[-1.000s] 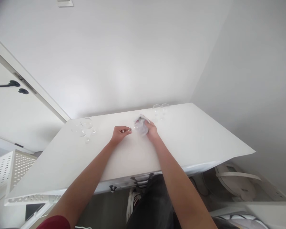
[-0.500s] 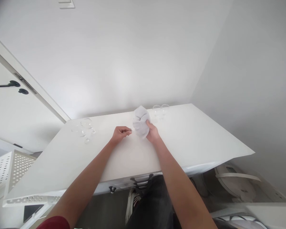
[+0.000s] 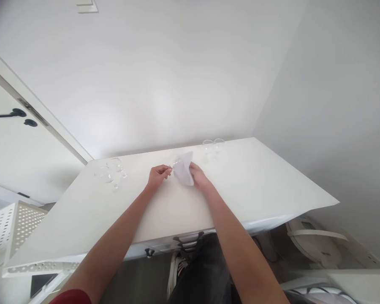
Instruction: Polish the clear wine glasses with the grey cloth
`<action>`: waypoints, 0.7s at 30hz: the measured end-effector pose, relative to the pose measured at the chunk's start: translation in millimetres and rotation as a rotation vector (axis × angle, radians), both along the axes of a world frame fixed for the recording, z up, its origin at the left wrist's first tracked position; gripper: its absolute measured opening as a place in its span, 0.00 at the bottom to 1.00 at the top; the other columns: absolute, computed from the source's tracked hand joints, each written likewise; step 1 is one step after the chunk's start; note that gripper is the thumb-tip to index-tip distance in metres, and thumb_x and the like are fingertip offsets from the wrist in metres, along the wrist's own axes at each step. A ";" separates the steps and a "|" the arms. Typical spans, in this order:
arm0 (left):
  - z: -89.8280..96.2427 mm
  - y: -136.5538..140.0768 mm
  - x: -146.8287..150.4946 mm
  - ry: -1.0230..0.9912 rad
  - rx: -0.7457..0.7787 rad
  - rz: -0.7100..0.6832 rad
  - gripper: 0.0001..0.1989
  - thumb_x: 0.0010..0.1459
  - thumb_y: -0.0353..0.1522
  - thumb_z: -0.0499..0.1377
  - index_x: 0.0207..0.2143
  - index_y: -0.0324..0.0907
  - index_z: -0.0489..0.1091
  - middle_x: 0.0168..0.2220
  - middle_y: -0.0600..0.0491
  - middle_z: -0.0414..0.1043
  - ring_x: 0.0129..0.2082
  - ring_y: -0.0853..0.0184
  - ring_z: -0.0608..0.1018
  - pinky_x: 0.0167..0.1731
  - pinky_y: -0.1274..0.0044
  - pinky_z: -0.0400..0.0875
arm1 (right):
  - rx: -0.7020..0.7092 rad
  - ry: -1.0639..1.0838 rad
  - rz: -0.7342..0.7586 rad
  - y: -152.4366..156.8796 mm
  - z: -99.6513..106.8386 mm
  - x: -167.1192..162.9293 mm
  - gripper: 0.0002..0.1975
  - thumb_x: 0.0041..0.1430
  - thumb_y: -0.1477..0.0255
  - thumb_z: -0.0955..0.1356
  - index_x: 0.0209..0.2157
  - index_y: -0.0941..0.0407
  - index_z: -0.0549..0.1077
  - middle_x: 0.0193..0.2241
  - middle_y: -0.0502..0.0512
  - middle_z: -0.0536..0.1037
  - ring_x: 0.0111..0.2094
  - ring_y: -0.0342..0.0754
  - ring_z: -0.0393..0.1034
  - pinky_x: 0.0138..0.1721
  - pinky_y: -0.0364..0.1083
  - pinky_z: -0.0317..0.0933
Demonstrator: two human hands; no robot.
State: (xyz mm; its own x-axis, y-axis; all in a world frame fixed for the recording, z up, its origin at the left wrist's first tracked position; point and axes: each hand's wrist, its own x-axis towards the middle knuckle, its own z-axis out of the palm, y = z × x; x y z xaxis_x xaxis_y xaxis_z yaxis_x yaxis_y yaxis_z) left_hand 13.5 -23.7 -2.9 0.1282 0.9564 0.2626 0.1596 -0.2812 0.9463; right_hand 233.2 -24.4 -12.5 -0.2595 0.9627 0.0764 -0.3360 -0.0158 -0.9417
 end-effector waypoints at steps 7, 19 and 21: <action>-3.3 3.0 3.6 0.087 -0.012 -0.001 0.17 0.58 0.46 0.64 0.33 0.41 0.78 0.24 0.54 0.71 0.23 0.70 0.72 0.27 0.76 0.69 | 0.622 -0.418 -0.191 -0.2 -6.1 -10.8 0.29 0.69 0.62 0.66 0.68 0.47 0.62 0.67 0.59 0.66 0.66 0.55 0.64 0.66 0.58 0.59; -9.4 -2.9 4.8 0.574 0.322 0.068 0.06 0.54 0.33 0.62 0.26 0.43 0.78 0.25 0.55 0.75 0.25 0.70 0.70 0.30 0.76 0.61 | 0.935 -0.723 -0.227 -11.7 5.9 -5.4 0.17 0.62 0.71 0.66 0.52 0.49 0.76 0.58 0.60 0.71 0.61 0.60 0.64 0.64 0.61 0.57; -10.5 -3.8 5.7 0.608 0.394 0.053 0.07 0.54 0.31 0.60 0.26 0.44 0.78 0.25 0.54 0.75 0.24 0.70 0.70 0.29 0.76 0.59 | 0.807 -0.635 -0.240 -12.8 7.2 -6.5 0.14 0.62 0.69 0.66 0.48 0.49 0.78 0.51 0.59 0.75 0.54 0.58 0.67 0.59 0.58 0.61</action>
State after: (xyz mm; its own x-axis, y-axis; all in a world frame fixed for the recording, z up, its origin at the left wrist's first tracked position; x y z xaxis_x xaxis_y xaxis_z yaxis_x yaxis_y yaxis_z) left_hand 19.2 -27.5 -13.4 0.3171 0.8147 0.4855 0.6483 -0.5599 0.5160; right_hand 226.7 -37.2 -5.3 -0.2858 0.7184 0.6342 0.3109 0.6955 -0.6478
